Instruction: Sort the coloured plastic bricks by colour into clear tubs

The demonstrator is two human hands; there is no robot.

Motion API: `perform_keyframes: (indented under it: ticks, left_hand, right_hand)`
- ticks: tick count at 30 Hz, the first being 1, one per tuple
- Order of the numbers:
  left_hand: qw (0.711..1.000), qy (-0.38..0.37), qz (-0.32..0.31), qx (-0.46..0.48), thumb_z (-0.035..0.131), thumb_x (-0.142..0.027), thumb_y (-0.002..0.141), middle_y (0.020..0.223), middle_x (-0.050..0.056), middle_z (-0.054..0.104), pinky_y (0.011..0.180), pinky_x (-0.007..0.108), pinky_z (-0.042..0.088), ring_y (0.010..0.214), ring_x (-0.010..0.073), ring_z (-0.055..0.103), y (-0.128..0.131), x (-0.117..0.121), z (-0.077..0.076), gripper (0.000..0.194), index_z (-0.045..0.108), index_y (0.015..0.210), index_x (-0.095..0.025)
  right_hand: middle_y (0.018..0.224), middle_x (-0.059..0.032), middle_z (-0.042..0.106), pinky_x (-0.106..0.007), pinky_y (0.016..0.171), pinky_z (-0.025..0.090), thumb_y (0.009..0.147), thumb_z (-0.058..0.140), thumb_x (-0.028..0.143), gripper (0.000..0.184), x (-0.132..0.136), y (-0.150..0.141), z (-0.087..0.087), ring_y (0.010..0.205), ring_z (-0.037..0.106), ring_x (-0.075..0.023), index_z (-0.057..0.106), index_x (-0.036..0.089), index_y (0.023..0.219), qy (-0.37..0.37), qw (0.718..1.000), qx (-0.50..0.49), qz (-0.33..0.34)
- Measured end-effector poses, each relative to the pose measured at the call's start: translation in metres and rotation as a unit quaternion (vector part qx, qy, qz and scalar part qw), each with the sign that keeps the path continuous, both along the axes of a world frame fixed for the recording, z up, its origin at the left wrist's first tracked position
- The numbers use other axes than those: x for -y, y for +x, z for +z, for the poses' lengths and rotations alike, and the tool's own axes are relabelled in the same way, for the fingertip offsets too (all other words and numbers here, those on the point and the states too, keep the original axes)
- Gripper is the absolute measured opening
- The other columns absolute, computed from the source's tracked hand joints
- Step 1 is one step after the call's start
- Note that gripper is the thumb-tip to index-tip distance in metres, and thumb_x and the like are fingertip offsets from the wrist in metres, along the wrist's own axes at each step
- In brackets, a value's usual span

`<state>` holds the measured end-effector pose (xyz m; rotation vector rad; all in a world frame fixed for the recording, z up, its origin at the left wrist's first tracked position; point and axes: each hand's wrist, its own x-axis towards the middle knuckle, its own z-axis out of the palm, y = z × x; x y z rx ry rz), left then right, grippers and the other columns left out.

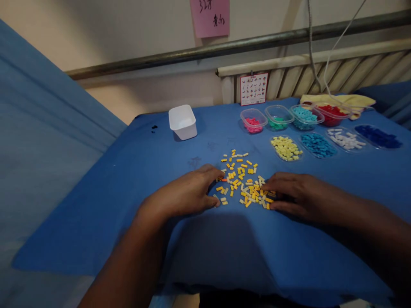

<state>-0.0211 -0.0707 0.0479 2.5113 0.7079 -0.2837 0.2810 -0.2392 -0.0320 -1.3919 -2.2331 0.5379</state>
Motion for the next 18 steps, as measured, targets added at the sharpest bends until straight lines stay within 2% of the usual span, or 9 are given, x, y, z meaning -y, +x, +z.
perform_keyframes:
  ticks: [4,8,10,13,16,18]
  left_hand:
    - [1.000,-0.010,-0.002,0.020,0.076,-0.032,0.095,0.133,0.008,0.071,0.098,0.035,0.057,0.107,0.0232,0.071,0.002,0.001,-0.003,0.051,0.067,0.144,-0.024]
    - [0.999,-0.016,0.022,0.036,0.075,-0.035,0.094,0.120,0.006,0.074,0.086,0.033,0.054,0.098,0.0218,0.070,-0.004,-0.004,0.004,0.039,0.071,0.131,-0.024]
    - [0.998,-0.031,0.046,0.015,0.074,-0.037,0.092,0.106,0.003,0.075,0.076,0.031,0.050,0.088,0.0199,0.068,-0.007,-0.007,0.010,0.029,0.073,0.118,-0.024]
    - [0.996,-0.057,0.062,-0.038,0.073,-0.040,0.090,0.088,-0.001,0.072,0.065,0.030,0.039,0.075,0.0171,0.062,-0.010,-0.005,0.018,0.021,0.070,0.103,-0.024]
    - [0.994,-0.056,0.054,-0.071,0.074,-0.039,0.089,0.083,-0.002,0.069,0.063,0.030,0.034,0.071,0.0163,0.058,-0.008,0.005,0.019,0.019,0.068,0.098,-0.024]
    - [0.995,-0.049,0.045,-0.077,0.072,-0.037,0.091,0.084,-0.002,0.070,0.063,0.031,0.033,0.071,0.0168,0.058,-0.005,0.012,0.014,0.015,0.067,0.096,-0.023]
  right_hand:
    - [0.116,-0.0088,0.081,-0.037,0.089,0.067,0.110,0.065,0.028,0.018,-0.006,-0.018,0.003,0.102,0.080,-0.0238,0.079,0.024,0.122,0.035,0.999,-0.024,-0.018]
    - [0.109,-0.0072,0.082,-0.034,0.085,0.065,0.111,0.066,0.030,0.015,-0.005,-0.015,0.011,0.098,0.080,-0.0223,0.078,0.024,0.117,0.085,0.995,-0.056,-0.024]
    - [0.108,-0.0068,0.081,-0.033,0.085,0.064,0.112,0.067,0.032,0.015,-0.003,-0.010,0.014,0.097,0.079,-0.0212,0.077,0.023,0.118,0.085,0.995,-0.059,-0.002]
    - [0.105,-0.0062,0.079,-0.031,0.082,0.062,0.114,0.065,0.037,0.018,0.000,-0.010,0.011,0.093,0.077,-0.0195,0.076,0.023,0.118,0.051,0.996,-0.042,0.066]
    - [0.101,-0.0055,0.076,-0.030,0.078,0.060,0.117,0.058,0.035,0.021,0.000,-0.020,0.006,0.087,0.073,-0.0179,0.075,0.023,0.112,0.040,0.993,-0.032,0.105]
    - [0.100,-0.0059,0.075,-0.030,0.078,0.059,0.118,0.053,0.030,0.025,-0.003,-0.029,0.002,0.086,0.072,-0.0177,0.074,0.022,0.108,0.062,0.993,-0.027,0.097]
